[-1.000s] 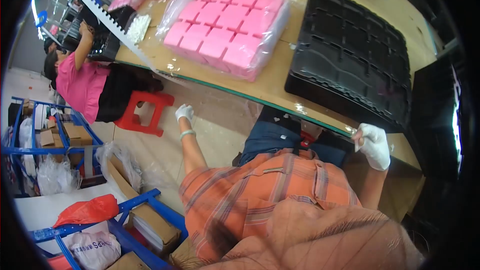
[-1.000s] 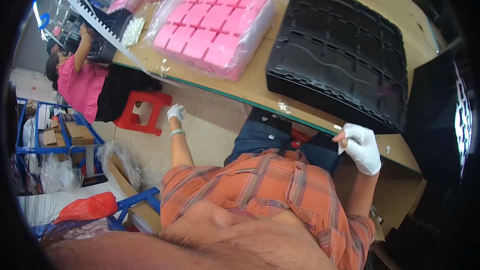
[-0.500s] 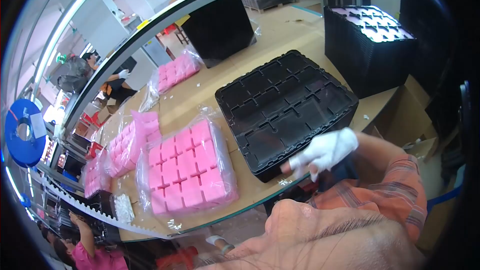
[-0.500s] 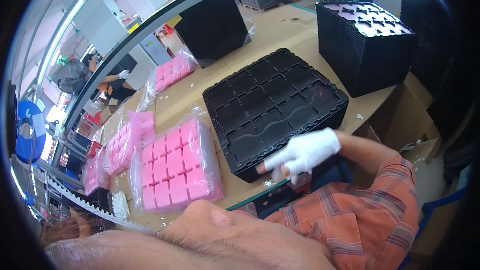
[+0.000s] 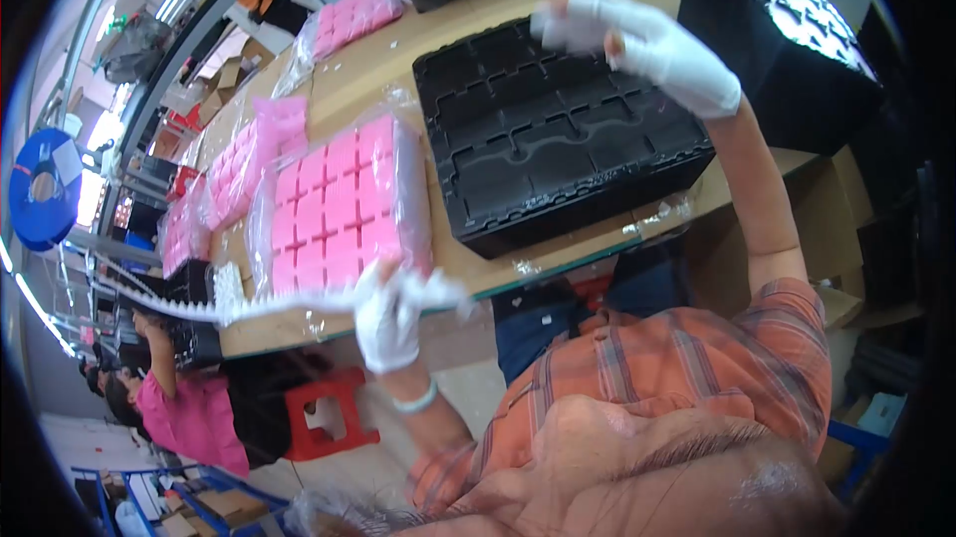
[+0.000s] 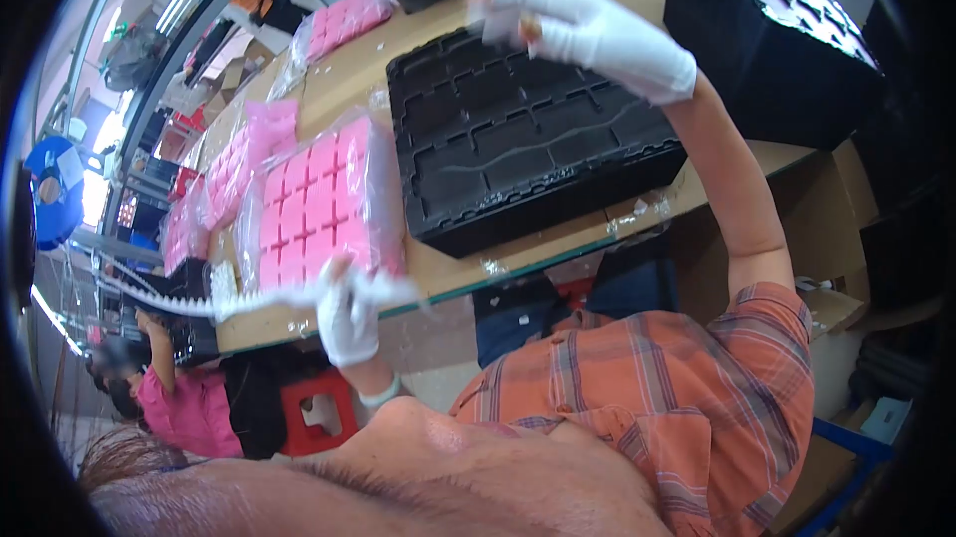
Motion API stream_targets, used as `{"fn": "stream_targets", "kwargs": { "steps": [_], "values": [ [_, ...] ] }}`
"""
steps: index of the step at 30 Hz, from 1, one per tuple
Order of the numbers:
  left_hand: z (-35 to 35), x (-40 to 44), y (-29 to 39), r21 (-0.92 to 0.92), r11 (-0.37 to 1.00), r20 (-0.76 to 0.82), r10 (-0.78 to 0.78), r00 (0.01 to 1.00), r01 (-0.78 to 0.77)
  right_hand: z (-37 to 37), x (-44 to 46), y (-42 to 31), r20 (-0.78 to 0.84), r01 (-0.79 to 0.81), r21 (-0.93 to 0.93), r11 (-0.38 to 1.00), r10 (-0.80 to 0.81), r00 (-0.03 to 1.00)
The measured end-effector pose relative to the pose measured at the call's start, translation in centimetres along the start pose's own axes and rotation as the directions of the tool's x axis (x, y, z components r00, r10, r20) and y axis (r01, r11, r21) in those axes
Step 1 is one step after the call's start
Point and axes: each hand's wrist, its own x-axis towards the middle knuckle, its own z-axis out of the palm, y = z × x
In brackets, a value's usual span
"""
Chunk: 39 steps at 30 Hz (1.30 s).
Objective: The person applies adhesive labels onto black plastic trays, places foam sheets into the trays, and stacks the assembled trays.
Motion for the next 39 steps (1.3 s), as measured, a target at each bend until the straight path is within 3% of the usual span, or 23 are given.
{"fn": "stream_targets", "kwargs": {
  "steps": [1,2,4,6,8,10,12,13,14,17,19,20,22,24,26,28,29,30,31,32,34,37,39],
  "values": [
    [2.8,1.6,1.3,0.193,0.979,0.038,0.06,0.997,-0.066,1.6,-0.9,-0.7,0.111,-0.101,0.08,0.992,0.091,0.99],
    [4.8,2.9,2.9,0.049,0.987,0.121,-0.159,0.98,0.154,3.1,-1.7,-1.4,0.231,-0.204,0.144,0.968,0.167,0.958],
    [9.0,4.7,3.3,-0.272,0.932,0.223,-0.183,0.958,0.242,6.8,-3.1,-0.2,0.128,0.038,-0.229,0.973,-0.009,0.992],
    [11.6,5.9,2.5,-0.196,0.97,0.204,-0.105,0.973,0.146,8.9,-3.9,0.0,0.058,0.046,-0.259,0.965,-0.032,0.998],
    [13.4,6.3,2.2,-0.222,0.97,0.171,-0.067,0.983,0.104,9.9,-4.1,-0.1,-0.009,-0.173,-0.07,0.983,0.173,0.985],
    [14.1,6.3,2.3,-0.215,0.972,0.166,-0.055,0.985,0.091,9.7,-3.9,-0.1,-0.051,-0.217,0.002,0.976,0.217,0.975],
    [14.5,6.0,3.2,-0.147,0.988,0.122,-0.02,0.992,0.038,9.7,-3.6,-0.6,-0.047,-0.404,0.242,0.882,0.426,0.903],
    [14.6,5.9,3.4,-0.151,0.988,0.118,-0.027,0.993,0.044,10.1,-3.6,-0.1,-0.075,-0.364,0.327,0.872,0.408,0.91],
    [14.6,6.0,3.3,-0.164,0.985,0.125,-0.039,0.991,0.059,9.7,-3.5,-0.2,-0.049,-0.41,0.279,0.868,0.439,0.897],
    [14.4,6.0,3.1,-0.114,0.992,0.093,-0.045,0.995,0.056,9.5,-3.8,0.0,-0.075,-0.366,0.255,0.895,0.396,0.915],
    [13.3,5.5,3.4,-0.154,0.976,0.178,-0.125,0.976,0.153,9.6,-3.8,-0.6,-0.079,-0.355,0.195,0.914,0.376,0.923],
    [12.6,5.1,3.5,-0.173,0.966,0.212,-0.156,0.965,0.195,9.9,-4.2,-1.5,-0.062,-0.29,0.239,0.927,0.313,0.948],
    [11.5,4.3,3.8,-0.056,0.977,0.32,-0.176,0.931,0.204,10.1,-4.3,-4.3,0.098,-0.049,0.026,0.998,0.046,0.994],
    [11.6,3.7,3.5,-0.042,0.964,0.361,-0.23,0.904,0.262,11.2,-3.7,-5.2,0.127,0.057,-0.08,0.995,-0.047,0.991],
    [11.9,3.0,3.6,0.003,0.945,0.327,-0.309,0.893,0.326,11.7,-2.1,-2.9,0.121,-0.032,-0.079,0.996,0.041,0.992],
    [9.7,3.2,0.0,0.262,0.963,0.056,0.042,0.998,-0.055,12.0,0.1,-0.6,0.16,-0.49,0.293,0.821,0.463,0.872],
    [9.5,2.8,2.4,0.201,0.974,-0.065,-0.09,0.994,0.101,12.1,1.1,0.9,0.107,-0.439,0.084,0.895,0.43,0.897],
    [8.5,2.7,2.8,0.071,0.989,-0.092,-0.124,0.988,0.13,12.3,2.0,2.3,0.062,-0.374,-0.132,0.918,0.384,0.921],
    [7.2,2.7,2.4,0.033,0.987,-0.089,-0.154,0.984,0.158,13.0,2.6,3.4,0.074,-0.328,-0.198,0.924,0.347,0.935],
    [6.4,2.9,2.0,-0.01,0.982,-0.087,-0.187,0.978,0.187,13.8,3.3,4.3,0.067,-0.356,-0.226,0.907,0.379,0.923],
    [6.0,3.2,1.8,-0.015,0.976,-0.093,-0.216,0.972,0.216,15.4,3.9,5.5,0.019,-0.204,-0.598,0.776,0.268,0.963],
    [5.3,3.7,1.3,-0.036,0.977,-0.095,-0.215,0.972,0.212,15.7,4.3,5.9,0.067,-0.181,-0.697,0.694,0.315,0.947],
    [4.9,3.8,0.9,-0.045,0.978,-0.094,-0.206,0.974,0.202,14.8,4.5,5.9,0.115,-0.194,-0.62,0.76,0.333,0.936]
  ]
}}
